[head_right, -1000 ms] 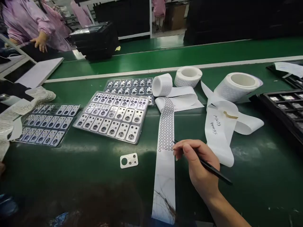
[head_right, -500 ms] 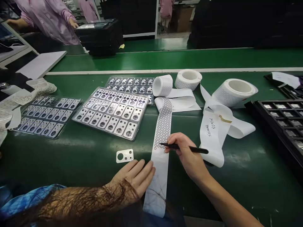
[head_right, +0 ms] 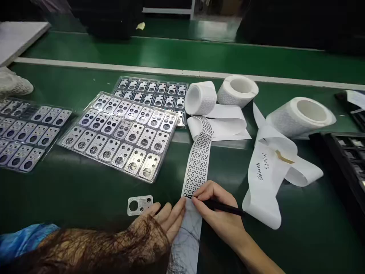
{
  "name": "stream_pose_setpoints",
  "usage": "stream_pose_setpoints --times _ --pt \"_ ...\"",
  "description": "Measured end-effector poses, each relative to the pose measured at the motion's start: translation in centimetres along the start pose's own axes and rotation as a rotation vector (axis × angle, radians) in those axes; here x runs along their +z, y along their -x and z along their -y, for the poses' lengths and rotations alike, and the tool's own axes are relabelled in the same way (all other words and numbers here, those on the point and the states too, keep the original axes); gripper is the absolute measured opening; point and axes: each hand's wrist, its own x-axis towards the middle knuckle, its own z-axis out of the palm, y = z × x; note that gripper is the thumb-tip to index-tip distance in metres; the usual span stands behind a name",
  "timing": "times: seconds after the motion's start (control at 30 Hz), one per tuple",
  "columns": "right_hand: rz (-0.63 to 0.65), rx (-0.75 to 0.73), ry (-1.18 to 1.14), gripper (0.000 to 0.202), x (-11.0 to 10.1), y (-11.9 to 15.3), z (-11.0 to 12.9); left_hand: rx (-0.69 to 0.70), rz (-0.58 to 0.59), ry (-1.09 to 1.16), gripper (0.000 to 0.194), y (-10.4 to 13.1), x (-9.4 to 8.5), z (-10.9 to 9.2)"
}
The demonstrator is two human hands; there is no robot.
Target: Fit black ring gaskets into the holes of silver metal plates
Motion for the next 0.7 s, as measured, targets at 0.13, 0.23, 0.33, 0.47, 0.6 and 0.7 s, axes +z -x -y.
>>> stream_pose_setpoints --times 0.13,0.23,0.33,0.47,0.6,0.7 --pt "0.001 -0.079 0.065 0.023 0.1 -0.1 0.3 -0.021 0.042 0.013 0.048 -0.2 0.4 -0.5" --pt "0.028 -0.064 0.103 0.024 -0.2 0.3 -0.4 -0.034 0.020 0.008 0.046 -0.4 0.3 -0.6" --pt "0.019 -0.019 0.127 0.027 -0.4 0.9 -1.1 -0.033 0.014 0.031 0.043 -0.6 0.0 -0.4" --pt "0.026 0.021 0.107 0.026 -0.4 1.1 -1.2 -0.021 0.046 0.029 0.044 -0.6 -0.4 -0.4" --pt "0.049 0.047 0.069 0.027 -0.2 0.3 -0.2 -0.008 0.092 0.027 0.046 -0.6 -0.6 -0.4" --pt "0.057 0.039 0.077 0.028 -0.2 -0.2 0.3 -0.021 0.067 0.046 0.048 -0.8 -0.6 -0.3"
